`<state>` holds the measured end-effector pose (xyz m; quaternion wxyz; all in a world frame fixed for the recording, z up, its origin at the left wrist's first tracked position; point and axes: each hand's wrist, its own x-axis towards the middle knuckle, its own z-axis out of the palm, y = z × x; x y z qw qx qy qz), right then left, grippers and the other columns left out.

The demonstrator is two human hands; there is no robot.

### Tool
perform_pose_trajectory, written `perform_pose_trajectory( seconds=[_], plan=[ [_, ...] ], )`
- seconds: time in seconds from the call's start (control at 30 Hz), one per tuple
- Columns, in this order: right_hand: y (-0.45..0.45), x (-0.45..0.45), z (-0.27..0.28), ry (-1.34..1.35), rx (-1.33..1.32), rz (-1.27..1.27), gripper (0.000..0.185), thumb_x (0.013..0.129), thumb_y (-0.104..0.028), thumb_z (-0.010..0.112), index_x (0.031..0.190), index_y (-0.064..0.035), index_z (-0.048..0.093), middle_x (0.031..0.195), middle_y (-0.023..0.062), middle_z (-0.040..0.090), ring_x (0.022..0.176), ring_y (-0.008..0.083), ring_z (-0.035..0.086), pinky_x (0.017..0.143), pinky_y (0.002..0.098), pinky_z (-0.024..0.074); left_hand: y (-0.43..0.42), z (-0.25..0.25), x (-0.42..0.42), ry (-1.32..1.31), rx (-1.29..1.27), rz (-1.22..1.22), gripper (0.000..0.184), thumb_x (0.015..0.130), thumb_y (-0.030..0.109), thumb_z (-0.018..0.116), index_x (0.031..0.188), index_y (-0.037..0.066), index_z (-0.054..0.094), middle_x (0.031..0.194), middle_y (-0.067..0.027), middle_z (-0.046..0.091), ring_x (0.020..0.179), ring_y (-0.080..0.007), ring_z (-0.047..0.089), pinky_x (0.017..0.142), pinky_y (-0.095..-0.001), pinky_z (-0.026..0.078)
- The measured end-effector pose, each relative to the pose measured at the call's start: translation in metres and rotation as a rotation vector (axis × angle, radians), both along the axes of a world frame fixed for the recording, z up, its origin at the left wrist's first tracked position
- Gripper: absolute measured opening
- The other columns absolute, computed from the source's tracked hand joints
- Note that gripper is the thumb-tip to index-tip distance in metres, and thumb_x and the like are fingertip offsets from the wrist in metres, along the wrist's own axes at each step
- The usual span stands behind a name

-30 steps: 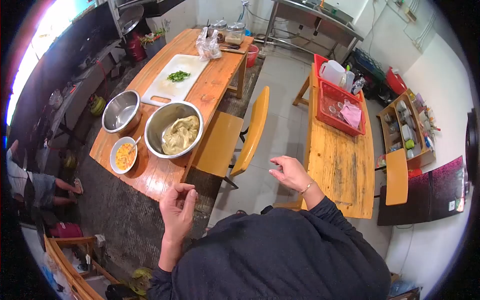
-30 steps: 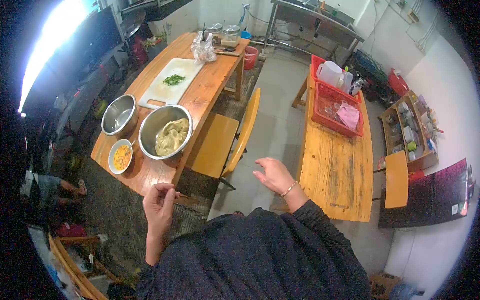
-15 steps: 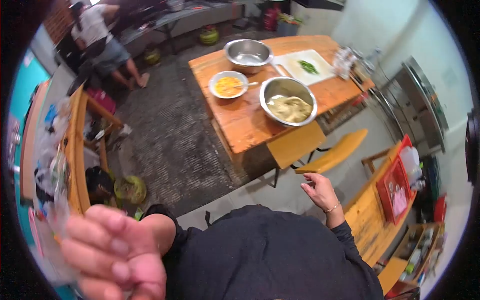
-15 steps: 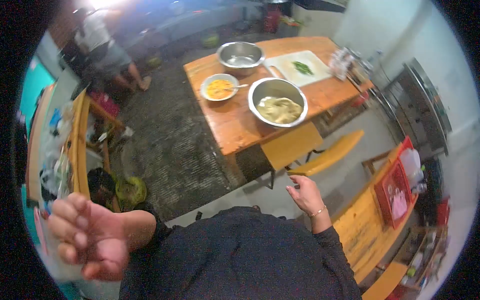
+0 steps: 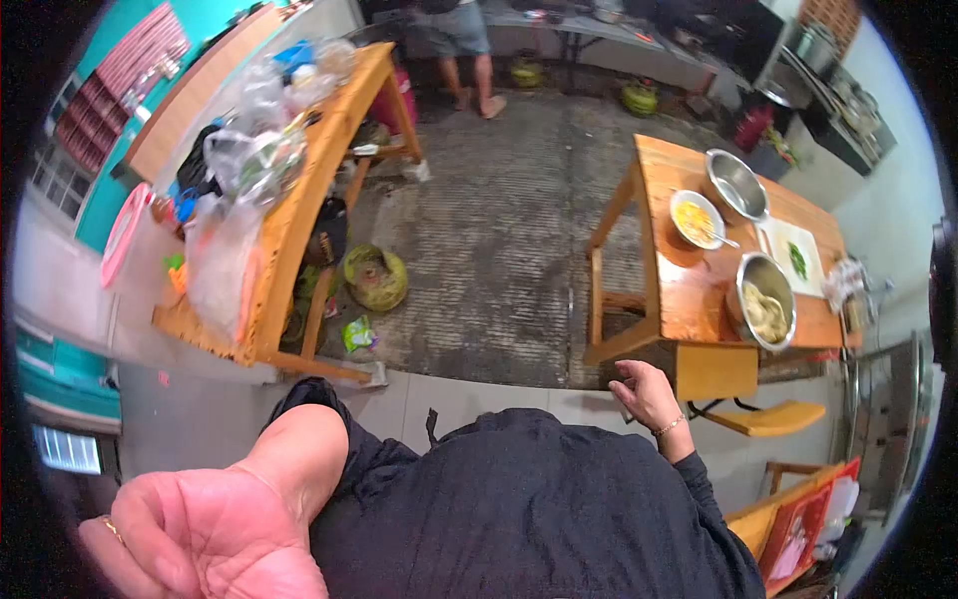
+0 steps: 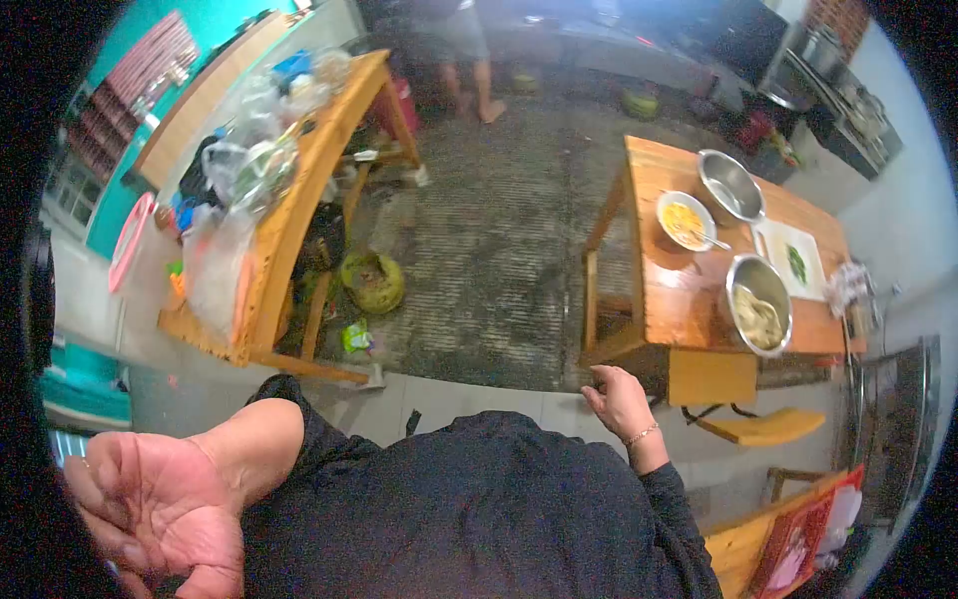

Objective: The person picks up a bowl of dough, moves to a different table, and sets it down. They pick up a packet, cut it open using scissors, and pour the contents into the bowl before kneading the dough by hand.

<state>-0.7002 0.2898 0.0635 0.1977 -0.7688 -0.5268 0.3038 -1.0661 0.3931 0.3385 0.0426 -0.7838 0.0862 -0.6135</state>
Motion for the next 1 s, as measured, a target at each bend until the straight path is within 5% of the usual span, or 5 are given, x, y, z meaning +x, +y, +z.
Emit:
perform_pose_trajectory(
  seconds=[0.6,0.77,0.83,0.93,1.0],
  plan=[
    [0.145,-0.032,-0.046,-0.143,0.022,0.614,0.04,0.083,-0.017,0.071,0.116,0.0046,0.062,0.096,0.0178,0.07,0.086,0.0267,0.07,0.074,0.0352,0.055,-0.018,-0.006,-0.062,-0.072,-0.02,0.411,0.039,0.095,0.047,0.05,0.124,0.023,0.058,0.106,0.0007,0.05,0.109,-0.0153,0.044,0.106,-0.0372,0.036],
    [0.207,-0.022,-0.039,-0.13,-0.025,0.678,0.041,0.081,-0.016,0.072,0.116,0.0035,0.062,0.094,0.0176,0.07,0.089,0.0278,0.07,0.075,0.0356,0.0546,0.005,-0.042,-0.067,-0.25,-0.153,0.747,0.052,0.084,0.05,0.049,0.104,0.003,0.06,0.093,-0.0171,0.054,0.081,-0.0324,0.048,0.081,-0.0461,0.049],
    [0.236,-0.029,-0.031,-0.201,0.064,0.769,0.041,0.08,-0.016,0.072,0.115,0.0027,0.062,0.094,0.0178,0.07,0.089,0.0281,0.069,0.075,0.0353,0.0544,0.033,-0.071,-0.075,-0.371,-0.253,0.899,0.05,0.084,0.044,0.055,0.097,-0.004,0.059,0.087,-0.0183,0.055,0.075,-0.0311,0.05,0.074,-0.0388,0.048],
    [0.273,-0.058,-0.009,-0.019,-0.012,0.767,0.041,0.079,-0.02,0.069,0.113,0.0027,0.063,0.104,0.0256,0.065,0.097,0.0404,0.063,0.084,0.0431,0.0507,0.061,-0.087,-0.073,-0.276,-0.699,1.189,0.02,0.078,-0.006,0.066,0.098,-0.005,0.065,0.096,-0.0133,0.063,0.092,-0.0218,0.06,0.083,-0.0331,0.05],
    [0.3,-0.087,0.003,-0.005,-0.059,0.824,0.042,0.079,-0.019,0.069,0.115,0.0021,0.062,0.102,0.0244,0.065,0.095,0.0394,0.064,0.083,0.042,0.0511,0.083,-0.101,-0.103,-0.093,-0.769,1.326,0.018,0.082,0.001,0.066,0.1,-0.003,0.065,0.097,-0.0118,0.063,0.092,-0.021,0.06,0.084,-0.0309,0.048]
  ],
)
